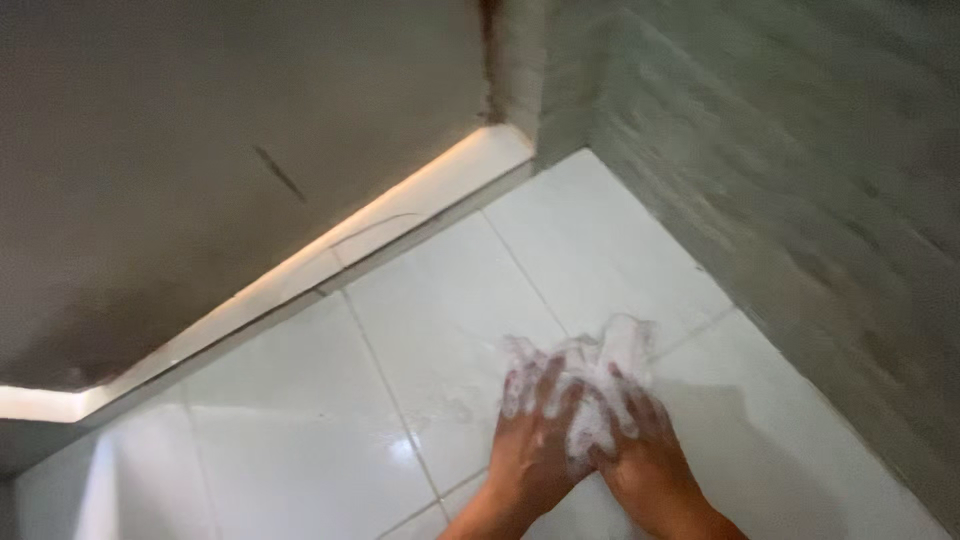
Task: The person wipes the tiled bathroom floor with a cloth, moving around the toilet and squat toilet. They then move a red basin and a small bucket, pour water from a green scoop into the bucket, and continue wiping the floor.
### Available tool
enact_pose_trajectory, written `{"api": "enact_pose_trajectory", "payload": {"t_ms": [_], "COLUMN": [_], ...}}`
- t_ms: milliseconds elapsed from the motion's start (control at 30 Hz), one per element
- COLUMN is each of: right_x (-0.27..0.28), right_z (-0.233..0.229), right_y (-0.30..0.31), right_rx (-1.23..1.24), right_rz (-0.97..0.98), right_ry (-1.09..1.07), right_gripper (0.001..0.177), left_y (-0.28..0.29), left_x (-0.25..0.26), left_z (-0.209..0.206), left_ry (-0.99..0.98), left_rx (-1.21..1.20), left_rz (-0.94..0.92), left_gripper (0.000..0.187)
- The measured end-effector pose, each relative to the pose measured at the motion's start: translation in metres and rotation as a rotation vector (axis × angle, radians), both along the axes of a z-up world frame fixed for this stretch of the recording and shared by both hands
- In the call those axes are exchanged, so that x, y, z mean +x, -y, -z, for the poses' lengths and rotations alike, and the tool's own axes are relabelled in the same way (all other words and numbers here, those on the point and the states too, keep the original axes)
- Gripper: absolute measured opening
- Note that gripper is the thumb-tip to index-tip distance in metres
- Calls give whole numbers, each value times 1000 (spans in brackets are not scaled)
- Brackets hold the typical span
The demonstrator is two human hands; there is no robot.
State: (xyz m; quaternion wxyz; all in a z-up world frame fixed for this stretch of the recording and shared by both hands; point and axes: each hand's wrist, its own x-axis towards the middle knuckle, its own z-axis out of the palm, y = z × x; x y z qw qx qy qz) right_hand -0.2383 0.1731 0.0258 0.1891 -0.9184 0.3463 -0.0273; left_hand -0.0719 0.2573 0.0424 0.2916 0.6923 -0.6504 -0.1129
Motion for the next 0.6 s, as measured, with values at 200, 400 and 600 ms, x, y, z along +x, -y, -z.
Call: {"api": "enact_pose_trajectory", "payload": {"t_ms": [200,400,600], "right_x": [66,171,159], "right_z": [28,42,32], "right_y": [68,162,150], "right_rx": [-238,-92,-54], "right_rz": [-237,6,-10], "right_ry": [-477,-253,-224], "right_gripper": [35,67,78], "left_y": [59,149,138], "left_x": [72,158,134], "left_z": [25,25,14], "left_ry": [37,190,131], "left_rx": [67,179,190], "left_rz": [-65,-150,-203], "left_gripper": [83,96,86]}}
